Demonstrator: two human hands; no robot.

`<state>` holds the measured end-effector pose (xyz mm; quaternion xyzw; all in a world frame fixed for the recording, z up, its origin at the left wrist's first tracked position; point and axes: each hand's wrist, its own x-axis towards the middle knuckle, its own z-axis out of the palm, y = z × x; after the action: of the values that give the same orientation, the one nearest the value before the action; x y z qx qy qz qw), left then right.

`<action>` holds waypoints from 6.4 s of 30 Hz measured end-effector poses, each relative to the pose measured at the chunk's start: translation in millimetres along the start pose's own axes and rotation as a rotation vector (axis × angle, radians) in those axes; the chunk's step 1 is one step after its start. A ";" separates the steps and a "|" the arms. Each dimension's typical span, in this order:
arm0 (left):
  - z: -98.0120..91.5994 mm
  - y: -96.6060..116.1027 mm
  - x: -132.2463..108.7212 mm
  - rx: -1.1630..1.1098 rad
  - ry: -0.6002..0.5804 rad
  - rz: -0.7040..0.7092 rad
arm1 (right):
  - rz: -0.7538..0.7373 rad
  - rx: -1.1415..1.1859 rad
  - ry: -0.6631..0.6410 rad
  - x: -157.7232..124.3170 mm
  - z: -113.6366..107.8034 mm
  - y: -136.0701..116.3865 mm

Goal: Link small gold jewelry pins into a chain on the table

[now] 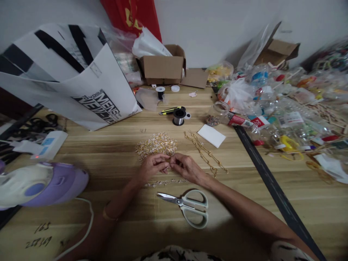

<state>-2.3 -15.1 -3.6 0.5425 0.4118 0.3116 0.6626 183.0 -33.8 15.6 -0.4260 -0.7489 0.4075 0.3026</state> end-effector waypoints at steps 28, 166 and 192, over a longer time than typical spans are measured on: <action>-0.8 1.0 -0.8 0.015 0.041 0.046 | 0.189 0.740 0.042 6.8 -1.3 0.8; -13.4 20.0 -10.4 1.284 -0.140 0.269 | -0.134 -0.451 -0.081 -0.5 2.9 25.8; 9.2 23.3 -15.0 1.049 -0.111 0.270 | -0.103 -0.498 -0.285 -4.4 -16.7 5.2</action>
<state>-0.4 -27.1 22.9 0.8640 0.4031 0.1176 0.2777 200.4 -30.2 18.8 -0.3868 -0.8816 0.2510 0.1008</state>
